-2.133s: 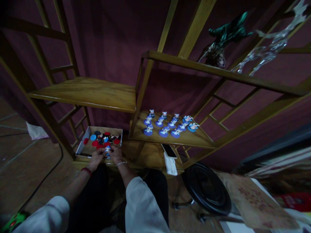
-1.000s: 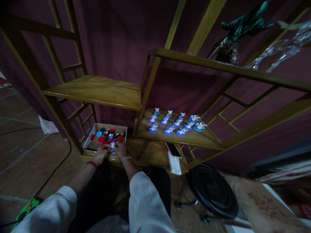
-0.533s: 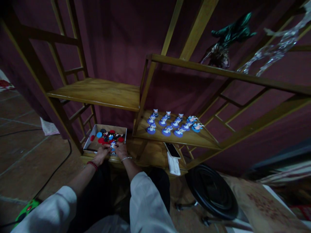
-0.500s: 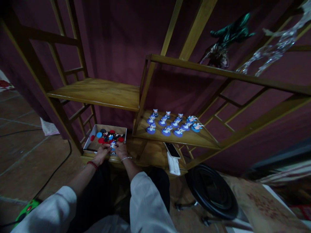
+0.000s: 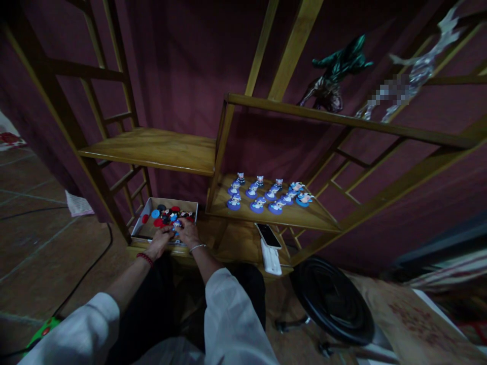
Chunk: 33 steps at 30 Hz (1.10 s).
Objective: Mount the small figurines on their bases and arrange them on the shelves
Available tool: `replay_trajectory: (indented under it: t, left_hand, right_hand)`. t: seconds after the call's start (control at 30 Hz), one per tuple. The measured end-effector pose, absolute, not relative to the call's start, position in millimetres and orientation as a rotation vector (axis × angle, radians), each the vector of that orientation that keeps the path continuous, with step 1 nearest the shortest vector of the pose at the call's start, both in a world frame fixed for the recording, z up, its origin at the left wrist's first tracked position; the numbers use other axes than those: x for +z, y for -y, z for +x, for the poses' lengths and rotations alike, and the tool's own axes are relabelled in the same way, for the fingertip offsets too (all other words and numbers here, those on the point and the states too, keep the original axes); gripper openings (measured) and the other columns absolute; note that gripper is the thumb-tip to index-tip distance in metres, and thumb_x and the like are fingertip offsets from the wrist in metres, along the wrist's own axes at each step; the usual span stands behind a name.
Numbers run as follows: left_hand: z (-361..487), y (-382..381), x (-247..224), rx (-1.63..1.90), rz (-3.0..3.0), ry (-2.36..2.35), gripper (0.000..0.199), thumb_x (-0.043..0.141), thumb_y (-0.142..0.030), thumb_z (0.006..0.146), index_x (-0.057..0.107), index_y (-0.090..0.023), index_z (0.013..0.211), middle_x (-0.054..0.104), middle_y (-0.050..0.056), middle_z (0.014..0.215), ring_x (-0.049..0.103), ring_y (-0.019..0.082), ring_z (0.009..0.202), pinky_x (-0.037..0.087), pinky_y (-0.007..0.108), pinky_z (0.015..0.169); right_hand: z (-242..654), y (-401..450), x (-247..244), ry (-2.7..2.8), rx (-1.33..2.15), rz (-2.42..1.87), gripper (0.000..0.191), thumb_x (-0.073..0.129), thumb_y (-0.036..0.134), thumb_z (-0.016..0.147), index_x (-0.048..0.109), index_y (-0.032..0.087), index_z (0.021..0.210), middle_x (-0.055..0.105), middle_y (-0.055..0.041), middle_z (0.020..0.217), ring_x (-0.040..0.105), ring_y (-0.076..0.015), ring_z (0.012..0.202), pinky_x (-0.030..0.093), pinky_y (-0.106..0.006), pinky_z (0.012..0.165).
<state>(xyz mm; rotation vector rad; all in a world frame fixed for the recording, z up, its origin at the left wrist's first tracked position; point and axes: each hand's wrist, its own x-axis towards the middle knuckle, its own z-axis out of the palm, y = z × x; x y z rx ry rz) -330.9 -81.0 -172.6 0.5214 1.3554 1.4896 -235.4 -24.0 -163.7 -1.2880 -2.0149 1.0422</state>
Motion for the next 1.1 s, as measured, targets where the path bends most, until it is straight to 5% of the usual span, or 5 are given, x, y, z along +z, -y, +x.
replay_trajectory:
  t: [0.17,0.5,0.9,1.1]
  left_hand:
    - [-329.7,82.7,-161.3,1.526,0.519,-1.382,0.024,0.059,-0.003,0.056,0.063,-0.013,0.078,0.063,0.001,0.071,0.057,0.011,0.064,0.047,0.024,0.063]
    - [-319.4,89.4,-147.2,1.605,0.528,-1.369,0.03,0.069,-0.028,0.06,0.064,-0.014,0.085,0.062,0.002,0.072,0.056,0.012,0.064,0.047,0.023,0.058]
    - [-301.7,91.0,-142.0,1.605,0.617,-1.374,0.043,0.068,-0.048,0.053,0.061,-0.013,0.078,0.061,0.001,0.068,0.055,0.012,0.061,0.044,0.023,0.058]
    - [-293.9,94.2,-143.9,1.628,0.635,-1.39,0.039,0.069,-0.044,0.052,0.061,-0.013,0.074,0.061,0.0,0.065,0.054,0.012,0.061,0.042,0.022,0.059]
  right_hand:
    - [-231.3,25.0,-150.1,2.122,0.963,-1.267,0.028,0.056,0.021,0.073,0.06,0.023,0.101,0.067,-0.0004,0.092,0.061,-0.0138,0.084,0.045,-0.023,0.077]
    - [-223.5,34.3,-132.6,2.209,0.867,-1.254,0.029,0.051,0.022,0.078,0.059,0.025,0.105,0.067,0.0,0.094,0.059,-0.0133,0.084,0.043,-0.021,0.075]
    - [-205.2,43.9,-131.9,2.053,0.999,-1.218,0.038,0.054,0.019,0.075,0.056,0.03,0.111,0.067,0.0036,0.095,0.06,-0.0138,0.087,0.045,-0.024,0.08]
    - [-194.8,49.5,-133.0,2.037,0.981,-1.23,0.037,0.054,0.02,0.075,0.057,0.027,0.111,0.067,0.0018,0.094,0.061,-0.014,0.084,0.047,-0.024,0.078]
